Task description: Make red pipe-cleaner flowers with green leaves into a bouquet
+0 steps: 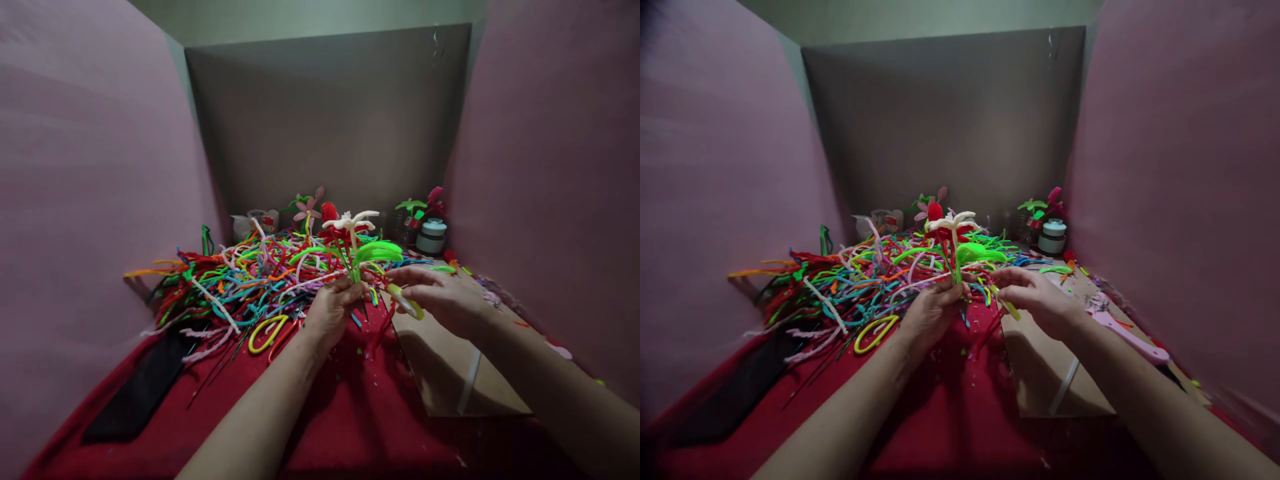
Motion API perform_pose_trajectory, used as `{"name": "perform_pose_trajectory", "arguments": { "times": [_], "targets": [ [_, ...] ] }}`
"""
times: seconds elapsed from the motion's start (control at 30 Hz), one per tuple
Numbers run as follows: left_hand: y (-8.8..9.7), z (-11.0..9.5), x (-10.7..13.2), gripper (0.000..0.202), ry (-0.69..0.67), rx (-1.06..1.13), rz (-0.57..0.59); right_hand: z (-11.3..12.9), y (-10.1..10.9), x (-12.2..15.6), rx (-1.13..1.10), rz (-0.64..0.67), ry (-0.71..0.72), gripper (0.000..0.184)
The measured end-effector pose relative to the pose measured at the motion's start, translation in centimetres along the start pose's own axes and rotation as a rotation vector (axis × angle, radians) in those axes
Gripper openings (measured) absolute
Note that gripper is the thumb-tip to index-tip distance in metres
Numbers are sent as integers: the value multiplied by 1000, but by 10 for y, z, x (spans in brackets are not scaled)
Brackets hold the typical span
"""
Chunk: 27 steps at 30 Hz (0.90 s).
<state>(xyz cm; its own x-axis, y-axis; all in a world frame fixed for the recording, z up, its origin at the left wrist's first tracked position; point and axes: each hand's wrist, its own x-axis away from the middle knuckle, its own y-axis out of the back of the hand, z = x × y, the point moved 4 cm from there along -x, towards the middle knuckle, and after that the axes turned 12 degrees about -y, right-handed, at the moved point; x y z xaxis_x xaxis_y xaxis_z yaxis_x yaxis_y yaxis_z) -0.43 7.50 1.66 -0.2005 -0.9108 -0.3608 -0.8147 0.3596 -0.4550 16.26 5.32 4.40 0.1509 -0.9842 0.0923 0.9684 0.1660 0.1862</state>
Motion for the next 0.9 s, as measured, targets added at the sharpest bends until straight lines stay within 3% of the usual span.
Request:
{"name": "perform_pose_trajectory", "arguments": {
  "times": [0.27, 0.57, 0.7, 0.9],
  "targets": [
    [-1, 0, -1, 25, 38, 43, 23, -2, -28, -28, -265, 239, -46, 27],
    [23, -8, -9, 19, -122, -312, -150, -17, -17, -28, -277, 183, -153, 22],
    [26, -3, -11, 21, -56, -251, -132, -18, -16, -27, -317, 157, -165, 20],
    [9, 2, -2, 26, 75, -68, -44, -19, -19, -26, -331, 136, -139, 17]
  ]
}}
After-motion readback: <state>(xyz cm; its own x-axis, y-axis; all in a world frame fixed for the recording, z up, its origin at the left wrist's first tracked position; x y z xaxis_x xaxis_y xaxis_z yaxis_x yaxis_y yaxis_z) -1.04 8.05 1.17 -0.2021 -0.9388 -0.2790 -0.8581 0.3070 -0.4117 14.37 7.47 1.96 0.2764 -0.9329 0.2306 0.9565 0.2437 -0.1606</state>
